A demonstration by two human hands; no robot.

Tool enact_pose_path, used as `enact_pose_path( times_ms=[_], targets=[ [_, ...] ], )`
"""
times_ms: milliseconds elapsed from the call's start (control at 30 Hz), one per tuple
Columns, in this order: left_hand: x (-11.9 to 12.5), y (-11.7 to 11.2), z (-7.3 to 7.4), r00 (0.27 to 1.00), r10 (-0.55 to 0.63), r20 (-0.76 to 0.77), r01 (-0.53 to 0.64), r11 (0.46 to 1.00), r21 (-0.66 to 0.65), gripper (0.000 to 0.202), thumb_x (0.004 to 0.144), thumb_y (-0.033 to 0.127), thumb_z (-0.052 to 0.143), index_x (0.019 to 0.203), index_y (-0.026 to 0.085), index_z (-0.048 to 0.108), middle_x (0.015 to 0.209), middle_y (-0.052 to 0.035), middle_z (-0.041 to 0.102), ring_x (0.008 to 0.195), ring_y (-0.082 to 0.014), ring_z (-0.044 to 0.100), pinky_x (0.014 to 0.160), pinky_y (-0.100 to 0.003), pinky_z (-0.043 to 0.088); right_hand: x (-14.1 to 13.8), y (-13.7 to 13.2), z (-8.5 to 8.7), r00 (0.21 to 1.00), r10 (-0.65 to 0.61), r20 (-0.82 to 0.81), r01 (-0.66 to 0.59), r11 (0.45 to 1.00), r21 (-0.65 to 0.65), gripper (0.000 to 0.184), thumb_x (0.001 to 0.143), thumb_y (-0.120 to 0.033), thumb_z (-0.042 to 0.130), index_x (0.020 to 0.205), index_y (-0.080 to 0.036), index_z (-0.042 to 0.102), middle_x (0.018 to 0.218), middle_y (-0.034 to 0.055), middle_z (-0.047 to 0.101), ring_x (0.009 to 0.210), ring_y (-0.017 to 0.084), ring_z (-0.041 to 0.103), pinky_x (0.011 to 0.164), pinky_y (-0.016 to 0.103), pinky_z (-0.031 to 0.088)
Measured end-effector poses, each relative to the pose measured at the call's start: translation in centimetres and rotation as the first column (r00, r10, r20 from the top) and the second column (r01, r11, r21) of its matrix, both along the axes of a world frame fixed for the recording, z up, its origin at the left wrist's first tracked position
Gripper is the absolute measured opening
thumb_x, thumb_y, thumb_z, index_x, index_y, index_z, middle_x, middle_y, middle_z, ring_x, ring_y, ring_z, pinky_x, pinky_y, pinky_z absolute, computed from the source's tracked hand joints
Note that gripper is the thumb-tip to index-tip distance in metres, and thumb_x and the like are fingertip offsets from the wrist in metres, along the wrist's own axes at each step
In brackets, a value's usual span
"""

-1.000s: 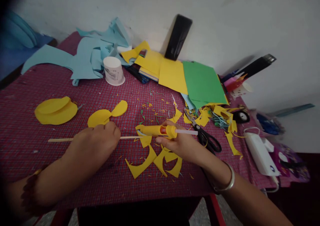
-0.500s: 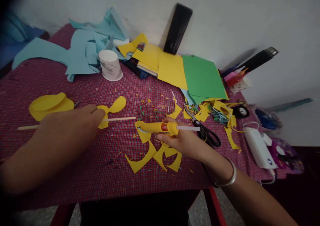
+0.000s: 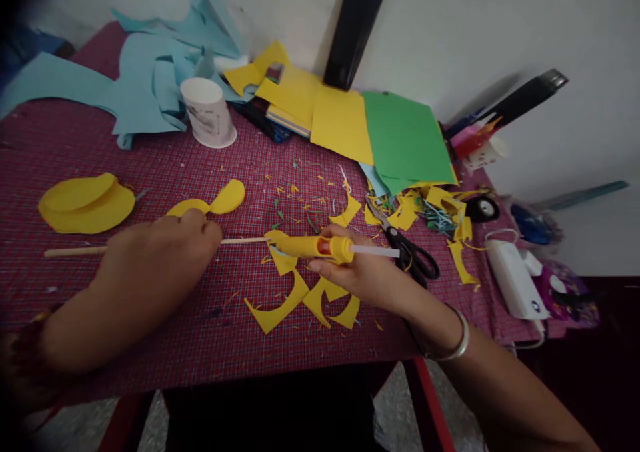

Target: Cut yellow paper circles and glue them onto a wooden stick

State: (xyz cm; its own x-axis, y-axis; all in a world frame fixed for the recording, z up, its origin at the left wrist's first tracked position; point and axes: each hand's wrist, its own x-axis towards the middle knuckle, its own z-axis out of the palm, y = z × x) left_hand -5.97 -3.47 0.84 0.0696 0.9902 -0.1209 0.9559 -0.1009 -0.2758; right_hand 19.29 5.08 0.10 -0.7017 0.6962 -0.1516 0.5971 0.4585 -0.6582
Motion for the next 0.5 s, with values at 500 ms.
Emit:
enact_pose_path(
  times_ms=[500],
  targets=[
    [0.1, -0.1, -0.3, 0.997, -0.006, -0.075, 0.007, 1.000, 0.006, 0.034, 0.086, 0.004, 0.025, 0.080, 0.014, 0.057, 0.074, -0.0098, 0.054, 0.063, -0.0267, 0.060, 0.046, -0.030, 0.034, 1.2, -0.9, 0.5, 0.999, -0.037, -0.007, 0.036, 0.987, -0.155, 0.021, 0.085, -0.036, 0.060, 0.096, -0.020, 0.053, 0.081, 0.0024, 0.060, 0.067, 0.015, 0.058, 0.055, 0.026, 0.045]
  ],
)
